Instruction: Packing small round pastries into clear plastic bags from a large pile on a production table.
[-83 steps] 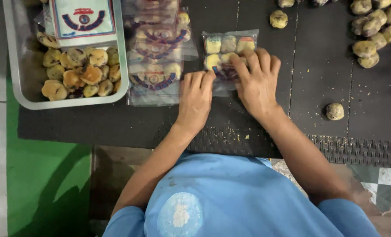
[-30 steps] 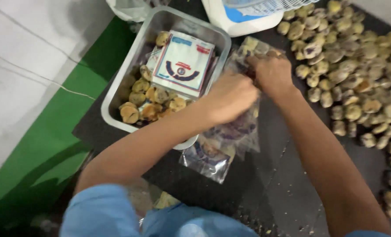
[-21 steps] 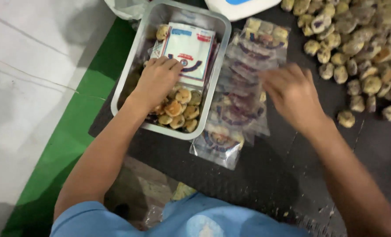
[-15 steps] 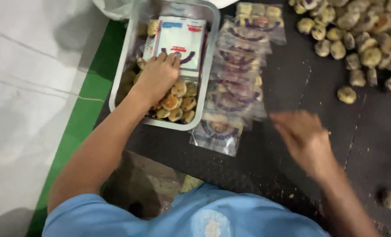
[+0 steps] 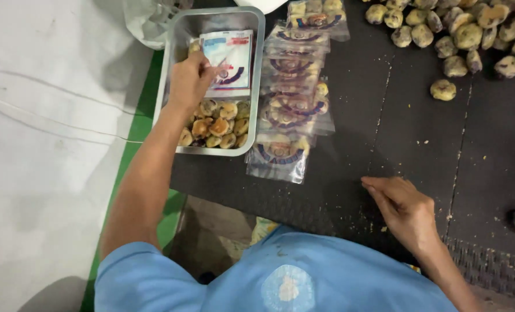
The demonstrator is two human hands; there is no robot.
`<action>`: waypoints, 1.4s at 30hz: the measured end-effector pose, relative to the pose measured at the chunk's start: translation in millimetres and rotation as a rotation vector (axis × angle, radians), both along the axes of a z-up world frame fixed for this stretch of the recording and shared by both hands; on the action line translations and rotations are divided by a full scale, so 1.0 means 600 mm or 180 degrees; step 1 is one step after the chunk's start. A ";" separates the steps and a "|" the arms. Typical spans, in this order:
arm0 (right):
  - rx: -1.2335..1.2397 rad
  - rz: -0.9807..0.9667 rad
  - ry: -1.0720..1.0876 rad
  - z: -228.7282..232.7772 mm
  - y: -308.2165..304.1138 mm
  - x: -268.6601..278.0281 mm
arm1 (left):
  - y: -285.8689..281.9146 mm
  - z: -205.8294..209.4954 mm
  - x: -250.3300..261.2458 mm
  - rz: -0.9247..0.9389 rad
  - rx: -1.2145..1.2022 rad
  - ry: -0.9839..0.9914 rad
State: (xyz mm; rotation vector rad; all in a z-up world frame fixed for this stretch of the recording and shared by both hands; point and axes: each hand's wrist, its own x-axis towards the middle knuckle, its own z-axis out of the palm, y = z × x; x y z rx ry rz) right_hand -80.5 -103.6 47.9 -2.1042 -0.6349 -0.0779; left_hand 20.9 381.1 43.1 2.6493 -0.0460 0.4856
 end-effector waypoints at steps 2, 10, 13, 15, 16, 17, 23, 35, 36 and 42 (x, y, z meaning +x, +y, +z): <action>0.0077 0.0017 0.0024 -0.005 0.000 -0.002 | -0.001 0.006 0.001 0.0109 -0.0010 -0.0043; 0.0982 -0.0222 0.1462 0.043 0.041 0.065 | -0.366 0.094 -0.089 -0.0697 -0.0329 0.0142; 0.1500 -0.0482 0.0729 -0.018 0.045 0.106 | -0.497 0.037 -0.110 -0.1242 0.0080 -0.0393; 0.1190 -0.0648 0.0581 -0.018 0.004 0.118 | -0.516 0.028 -0.095 -0.1114 0.0098 -0.0366; 0.0912 -0.0650 0.0438 -0.020 -0.012 0.123 | -0.520 0.021 -0.089 -0.0838 0.0183 -0.0366; 0.0875 -0.0724 0.0431 -0.011 -0.048 0.141 | -0.524 0.039 -0.080 -0.0906 0.0137 -0.0367; -0.1775 -0.2129 -0.1551 -0.072 -0.307 0.303 | -0.598 0.122 -0.051 -0.0879 0.1021 -0.1282; -0.1678 -0.1201 -0.0593 -0.085 -0.283 0.233 | -0.620 -0.037 -0.112 -0.1595 0.0444 -0.0048; -0.1655 -0.1202 -0.1062 -0.084 -0.292 0.228 | -0.605 -0.035 -0.124 -0.1607 0.0465 -0.0004; -0.0390 -0.1270 -0.0433 -0.043 -0.315 0.230 | -0.584 -0.043 -0.139 -0.1441 0.0610 -0.0202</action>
